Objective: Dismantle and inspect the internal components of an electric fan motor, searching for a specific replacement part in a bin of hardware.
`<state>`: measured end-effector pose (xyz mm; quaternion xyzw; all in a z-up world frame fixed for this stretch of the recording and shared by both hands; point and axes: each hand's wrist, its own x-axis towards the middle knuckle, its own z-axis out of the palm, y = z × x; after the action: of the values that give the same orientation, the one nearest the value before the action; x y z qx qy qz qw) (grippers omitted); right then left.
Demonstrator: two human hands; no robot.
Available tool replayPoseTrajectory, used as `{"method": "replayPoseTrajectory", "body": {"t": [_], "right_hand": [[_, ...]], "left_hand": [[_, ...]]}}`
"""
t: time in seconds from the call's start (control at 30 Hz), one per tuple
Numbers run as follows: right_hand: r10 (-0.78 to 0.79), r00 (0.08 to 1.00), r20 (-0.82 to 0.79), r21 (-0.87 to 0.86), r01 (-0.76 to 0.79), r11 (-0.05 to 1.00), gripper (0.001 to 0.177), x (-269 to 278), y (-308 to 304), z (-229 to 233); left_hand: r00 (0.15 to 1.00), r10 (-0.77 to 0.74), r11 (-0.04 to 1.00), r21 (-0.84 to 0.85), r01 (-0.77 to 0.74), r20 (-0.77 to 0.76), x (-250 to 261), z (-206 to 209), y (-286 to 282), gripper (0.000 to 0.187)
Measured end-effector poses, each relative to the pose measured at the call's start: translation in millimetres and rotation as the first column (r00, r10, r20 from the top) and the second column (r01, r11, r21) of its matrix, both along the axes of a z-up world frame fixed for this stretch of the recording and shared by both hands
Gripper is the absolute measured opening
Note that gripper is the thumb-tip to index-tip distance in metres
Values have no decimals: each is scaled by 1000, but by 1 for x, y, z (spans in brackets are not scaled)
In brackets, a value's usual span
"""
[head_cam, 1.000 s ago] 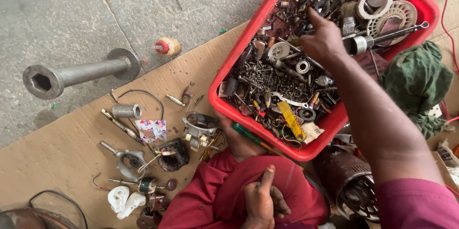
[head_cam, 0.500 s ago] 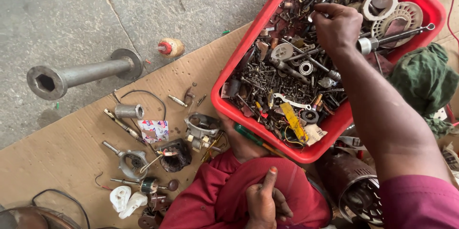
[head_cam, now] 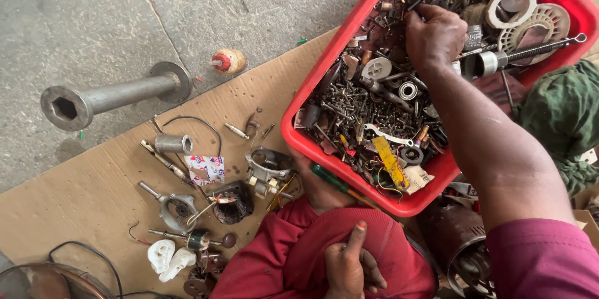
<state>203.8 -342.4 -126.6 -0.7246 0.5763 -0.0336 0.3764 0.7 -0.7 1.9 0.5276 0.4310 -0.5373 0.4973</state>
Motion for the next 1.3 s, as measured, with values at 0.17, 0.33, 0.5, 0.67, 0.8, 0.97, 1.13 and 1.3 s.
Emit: {"method": "replayPoseTrajectory", "body": {"t": [0.17,0.33,0.5,0.67,0.8,0.97,1.13,1.3], "right_hand": [[76,979,191,-21,-74,997,18,-19,-11,-21],[-111,817,566,308,-84,948,19,-46,-23,13],[8,879,477,496,-276,823,19,-30,49,70],[509,804,306,473,-593,652,23,21,159,114],[799,510,319,-22,-839,544,20,40,210,72],[838,498,221,52,-864,500,15,68,225,52],[870,462,-171,257,-832,492,21,89,238,40],[872,322,-368,274,-859,433,31,89,249,24]], "left_hand": [[1000,24,1000,-5,-24,-6,-2,-3,2,77],[999,40,999,8,-39,-28,-5,-3,1,72],[998,66,995,-70,-66,0,-4,3,4,69],[996,88,991,-100,-89,-10,-9,0,8,70],[996,91,984,-152,-93,-22,-4,4,11,72],[995,94,982,-163,-100,-39,-6,1,12,68],[997,81,986,-145,-82,-16,3,8,12,70],[994,103,980,-168,-107,-36,5,9,12,69]]}}
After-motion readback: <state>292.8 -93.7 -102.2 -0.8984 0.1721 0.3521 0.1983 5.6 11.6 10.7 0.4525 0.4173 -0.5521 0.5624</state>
